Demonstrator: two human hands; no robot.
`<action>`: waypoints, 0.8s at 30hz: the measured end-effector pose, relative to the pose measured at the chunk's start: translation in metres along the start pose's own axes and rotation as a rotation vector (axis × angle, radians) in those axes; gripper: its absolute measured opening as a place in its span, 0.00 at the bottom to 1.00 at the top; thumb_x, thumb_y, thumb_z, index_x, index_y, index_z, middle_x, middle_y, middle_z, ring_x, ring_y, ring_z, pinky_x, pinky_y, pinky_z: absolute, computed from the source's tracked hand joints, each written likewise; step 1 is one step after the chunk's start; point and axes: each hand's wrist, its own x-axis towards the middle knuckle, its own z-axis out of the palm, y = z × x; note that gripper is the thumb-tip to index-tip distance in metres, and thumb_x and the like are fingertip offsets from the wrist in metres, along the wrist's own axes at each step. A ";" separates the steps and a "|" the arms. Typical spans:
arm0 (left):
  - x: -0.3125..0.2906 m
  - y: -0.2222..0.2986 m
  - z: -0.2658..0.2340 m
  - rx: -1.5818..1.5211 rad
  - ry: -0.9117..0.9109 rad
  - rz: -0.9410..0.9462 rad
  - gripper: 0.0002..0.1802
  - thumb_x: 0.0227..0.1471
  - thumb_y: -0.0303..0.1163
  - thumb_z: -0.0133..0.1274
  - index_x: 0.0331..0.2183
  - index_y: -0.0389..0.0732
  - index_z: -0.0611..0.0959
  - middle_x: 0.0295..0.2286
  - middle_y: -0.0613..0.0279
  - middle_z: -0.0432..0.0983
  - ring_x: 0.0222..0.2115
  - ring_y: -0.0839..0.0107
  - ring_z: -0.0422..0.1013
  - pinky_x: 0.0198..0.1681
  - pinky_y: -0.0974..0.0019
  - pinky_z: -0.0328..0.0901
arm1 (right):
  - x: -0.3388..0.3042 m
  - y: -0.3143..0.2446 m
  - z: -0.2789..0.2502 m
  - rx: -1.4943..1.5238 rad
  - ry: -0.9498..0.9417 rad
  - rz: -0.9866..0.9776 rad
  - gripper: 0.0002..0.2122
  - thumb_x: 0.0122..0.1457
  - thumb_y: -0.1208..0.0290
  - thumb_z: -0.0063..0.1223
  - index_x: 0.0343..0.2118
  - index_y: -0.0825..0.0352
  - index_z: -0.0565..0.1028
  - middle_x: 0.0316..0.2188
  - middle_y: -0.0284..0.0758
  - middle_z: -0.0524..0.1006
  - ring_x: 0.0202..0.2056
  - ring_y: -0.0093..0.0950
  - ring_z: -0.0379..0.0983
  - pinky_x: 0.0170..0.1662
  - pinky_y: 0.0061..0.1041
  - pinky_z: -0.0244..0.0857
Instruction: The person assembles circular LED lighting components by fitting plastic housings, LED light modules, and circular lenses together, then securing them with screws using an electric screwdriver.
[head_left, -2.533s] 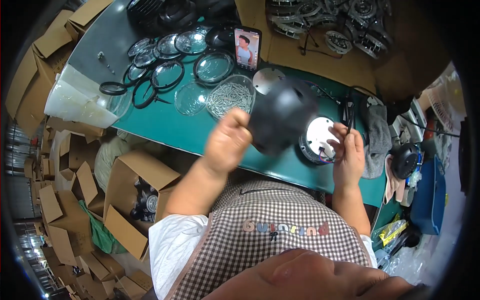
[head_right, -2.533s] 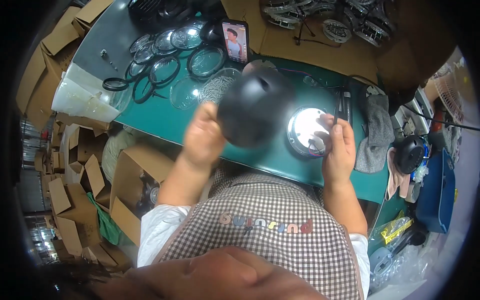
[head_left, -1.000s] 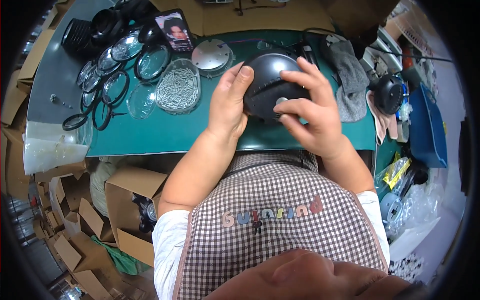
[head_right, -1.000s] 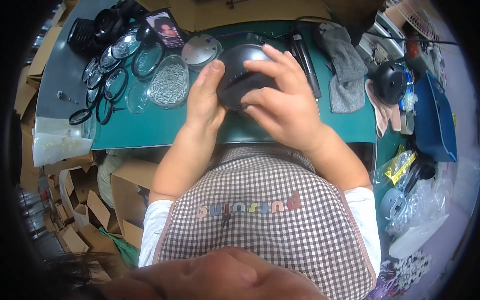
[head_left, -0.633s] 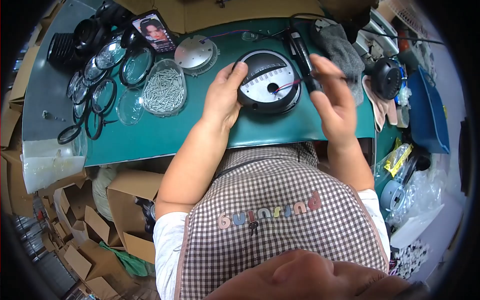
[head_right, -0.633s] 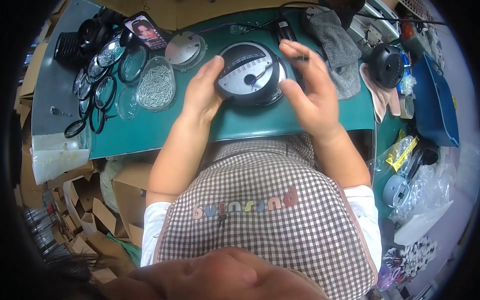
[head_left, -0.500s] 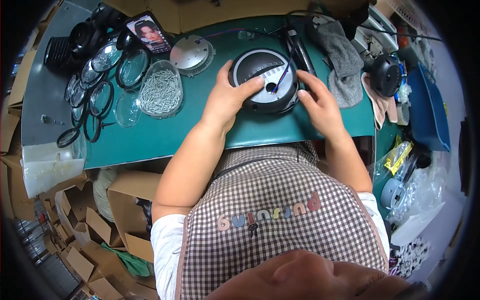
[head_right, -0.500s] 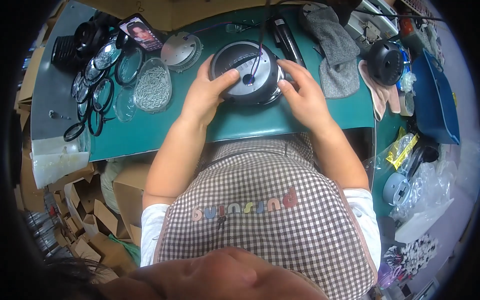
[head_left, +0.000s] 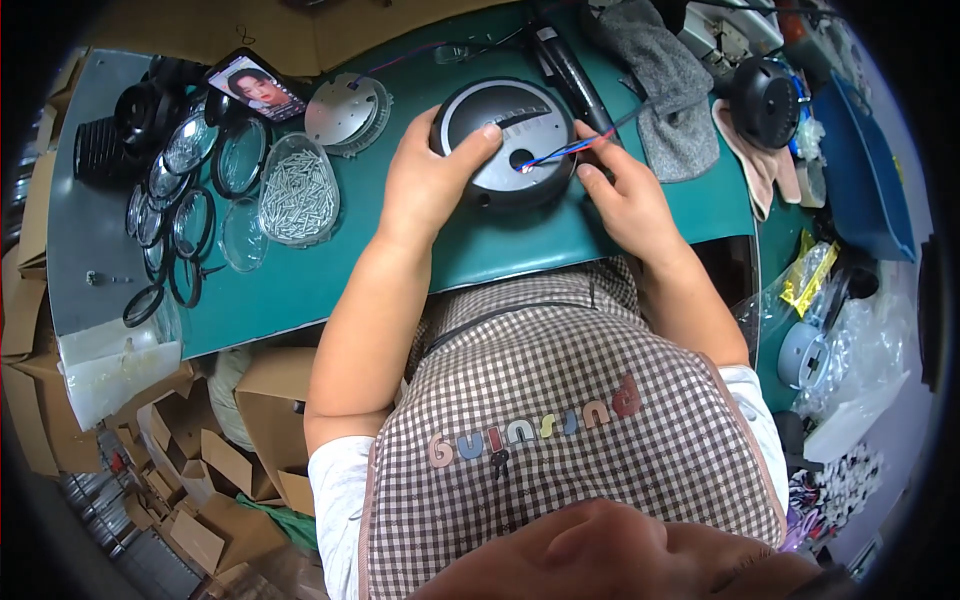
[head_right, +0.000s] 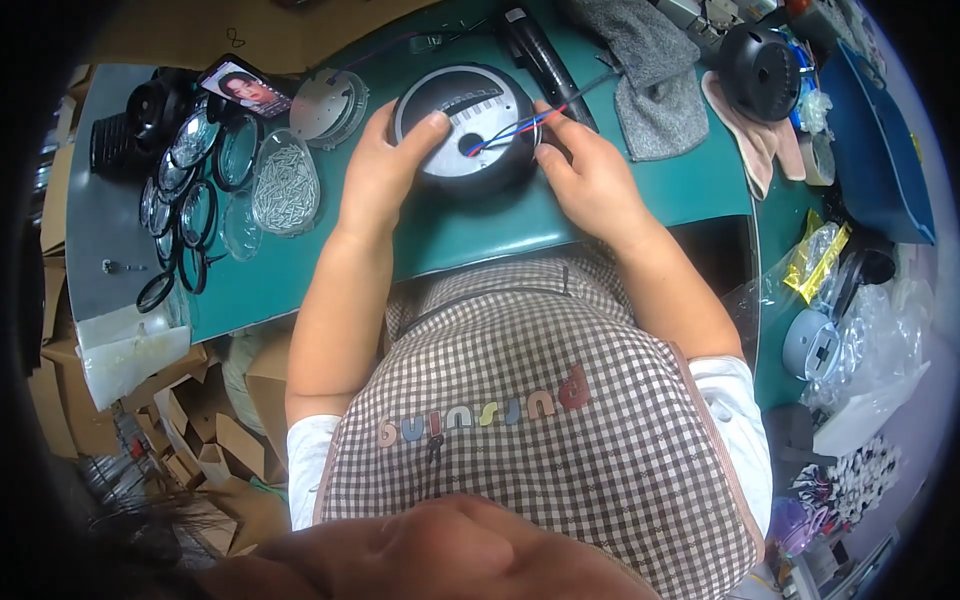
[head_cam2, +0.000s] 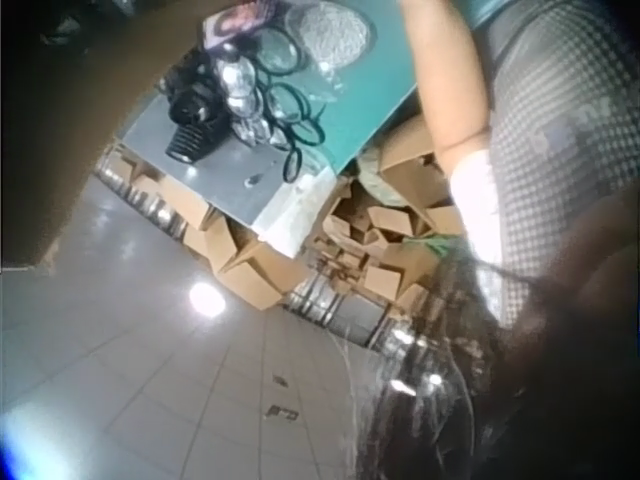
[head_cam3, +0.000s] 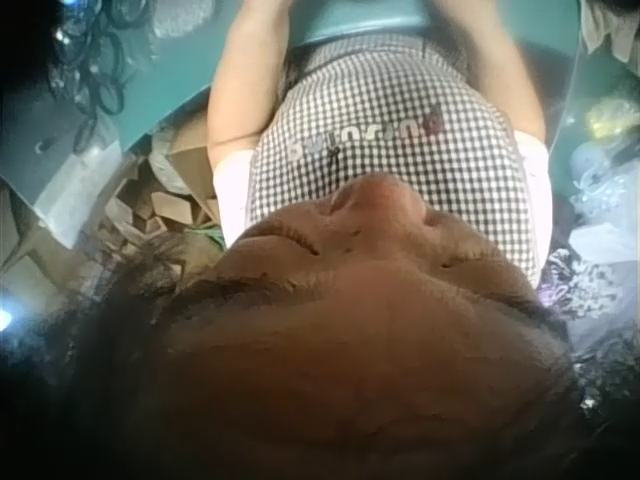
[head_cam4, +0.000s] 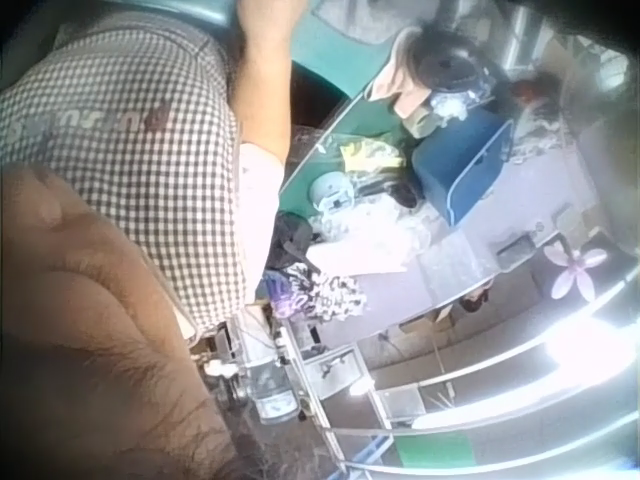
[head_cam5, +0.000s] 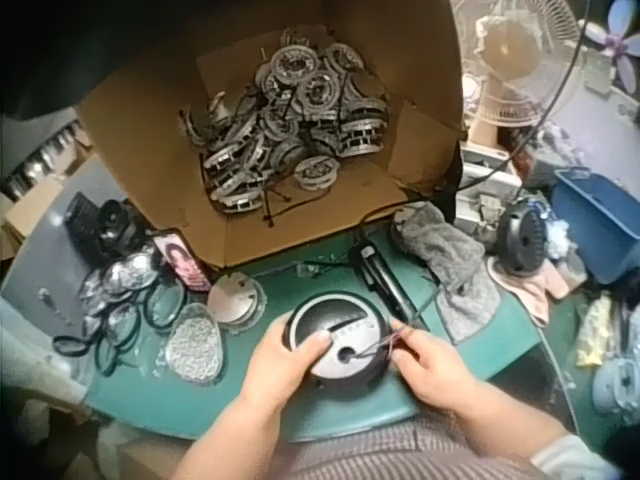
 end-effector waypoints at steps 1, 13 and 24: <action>0.004 -0.003 -0.002 0.004 0.002 -0.003 0.46 0.40 0.51 0.68 0.53 0.28 0.74 0.53 0.39 0.65 0.52 0.54 0.68 0.54 0.59 0.66 | -0.001 -0.001 0.001 0.022 0.011 -0.015 0.23 0.61 0.70 0.52 0.59 0.70 0.68 0.51 0.49 0.75 0.52 0.42 0.74 0.55 0.31 0.65; 0.009 -0.004 -0.007 0.209 0.128 0.071 0.42 0.46 0.50 0.65 0.50 0.23 0.73 0.42 0.47 0.77 0.43 0.63 0.75 0.48 0.65 0.68 | 0.002 -0.006 0.008 0.738 0.069 0.131 0.25 0.59 0.79 0.57 0.60 0.72 0.66 0.58 0.37 0.70 0.57 0.26 0.66 0.60 0.26 0.61; -0.057 0.018 0.018 -0.555 -0.229 -0.043 0.32 0.67 0.51 0.32 0.60 0.37 0.67 0.55 0.55 0.69 0.55 0.64 0.67 0.58 0.59 0.62 | 0.023 -0.049 0.037 1.116 -0.119 -0.296 0.51 0.51 0.39 0.61 0.69 0.61 0.47 0.64 0.39 0.59 0.63 0.33 0.61 0.64 0.37 0.58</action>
